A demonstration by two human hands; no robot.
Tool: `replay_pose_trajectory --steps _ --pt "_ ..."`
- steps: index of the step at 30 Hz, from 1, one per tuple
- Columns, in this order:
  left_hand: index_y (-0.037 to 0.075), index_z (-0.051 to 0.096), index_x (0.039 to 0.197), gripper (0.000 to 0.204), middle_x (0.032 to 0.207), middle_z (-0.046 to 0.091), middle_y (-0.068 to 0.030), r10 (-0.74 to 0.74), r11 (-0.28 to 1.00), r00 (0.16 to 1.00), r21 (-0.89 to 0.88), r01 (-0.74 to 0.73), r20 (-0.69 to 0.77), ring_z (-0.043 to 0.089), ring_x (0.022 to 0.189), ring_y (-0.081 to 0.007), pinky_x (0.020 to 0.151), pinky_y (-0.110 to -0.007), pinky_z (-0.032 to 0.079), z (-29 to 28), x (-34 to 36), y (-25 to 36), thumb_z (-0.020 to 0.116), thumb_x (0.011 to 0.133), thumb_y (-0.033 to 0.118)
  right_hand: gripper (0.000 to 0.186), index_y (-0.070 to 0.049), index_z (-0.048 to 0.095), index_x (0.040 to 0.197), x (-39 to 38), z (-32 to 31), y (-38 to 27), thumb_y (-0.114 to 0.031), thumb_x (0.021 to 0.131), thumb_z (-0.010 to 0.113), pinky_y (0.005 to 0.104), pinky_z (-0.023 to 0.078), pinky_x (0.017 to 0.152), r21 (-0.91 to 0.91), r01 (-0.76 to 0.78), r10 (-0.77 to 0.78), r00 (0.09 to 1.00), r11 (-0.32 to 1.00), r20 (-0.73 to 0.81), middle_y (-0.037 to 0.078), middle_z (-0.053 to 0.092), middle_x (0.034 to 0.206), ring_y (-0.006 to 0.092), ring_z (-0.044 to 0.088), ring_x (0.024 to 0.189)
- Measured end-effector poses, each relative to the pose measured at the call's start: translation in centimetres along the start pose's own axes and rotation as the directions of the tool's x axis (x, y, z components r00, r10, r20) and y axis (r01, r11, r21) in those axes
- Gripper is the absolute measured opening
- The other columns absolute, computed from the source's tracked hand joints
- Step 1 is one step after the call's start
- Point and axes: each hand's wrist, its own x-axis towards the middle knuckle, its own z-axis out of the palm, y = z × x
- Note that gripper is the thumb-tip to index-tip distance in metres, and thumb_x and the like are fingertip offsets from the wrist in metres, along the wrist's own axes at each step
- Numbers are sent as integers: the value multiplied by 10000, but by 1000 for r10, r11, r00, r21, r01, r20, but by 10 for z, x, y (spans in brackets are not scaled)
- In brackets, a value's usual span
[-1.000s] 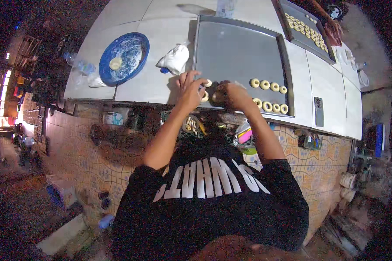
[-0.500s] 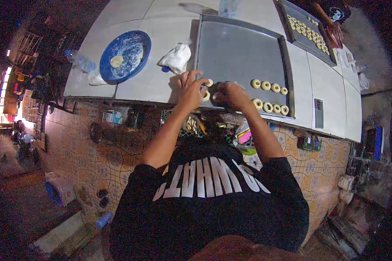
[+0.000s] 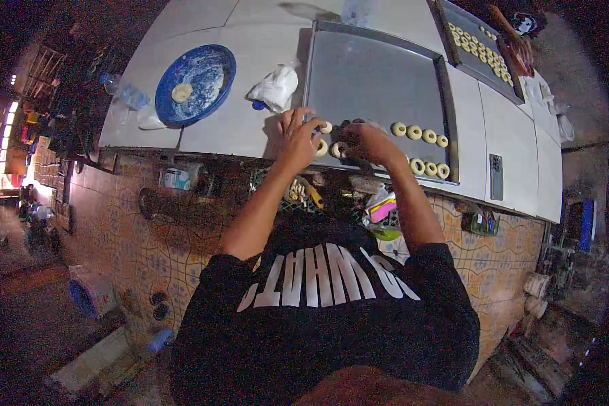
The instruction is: The person shapes dough balls by hand, pokes holes into their centers to form rings, and places the shaped dough onto a metal tray.
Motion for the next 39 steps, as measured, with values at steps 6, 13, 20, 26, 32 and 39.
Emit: replay_pose_trajectory --steps 6,13,20,26,32,39 --pt "158 762 1042 254 1350 534 -55 51 997 998 50 -53 42 407 1324 -318 1080 -543 270 -6 3 7 816 794 134 384 -105 750 1124 9 -12 20 -240 770 808 467 531 894 31 -84 81 992 996 101 160 740 1112 382 690 1041" --pt "165 761 1129 318 1422 517 -36 46 990 959 113 -81 279 408 1368 -306 1144 -533 265 -18 7 26 804 823 241 366 -86 736 1117 16 10 40 -215 781 806 482 516 926 36 -82 82 997 996 8 153 732 1131 379 676 1071" --pt "144 807 1051 293 1395 526 -39 89 990 957 82 -115 276 393 1365 -296 1121 -523 276 -12 5 26 845 788 267 306 -132 735 1119 12 7 20 -302 865 733 507 533 843 7 -71 71 997 997 -32 172 735 1046 409 691 1002" --pt "185 824 1016 233 1400 539 -32 29 994 947 93 -62 320 389 1386 -295 1126 -517 281 -10 3 27 835 801 272 214 -79 732 1073 -1 -13 -13 -191 903 668 493 537 807 106 -54 56 998 993 -14 201 736 996 426 693 949" --pt "139 833 946 166 1332 557 -41 107 991 965 59 -124 238 413 1323 -265 1079 -473 296 -6 1 27 832 808 231 259 -72 733 1122 6 8 18 -161 884 683 481 545 802 153 -35 42 998 988 -48 224 732 1024 441 686 935" --pt "191 827 1037 227 1384 548 -25 65 993 943 77 -95 326 401 1364 -285 1137 -528 257 -10 1 27 805 836 293 303 -77 751 1112 2 -5 5 -104 812 719 487 552 853 32 25 -26 999 999 30 222 735 1070 429 699 975"
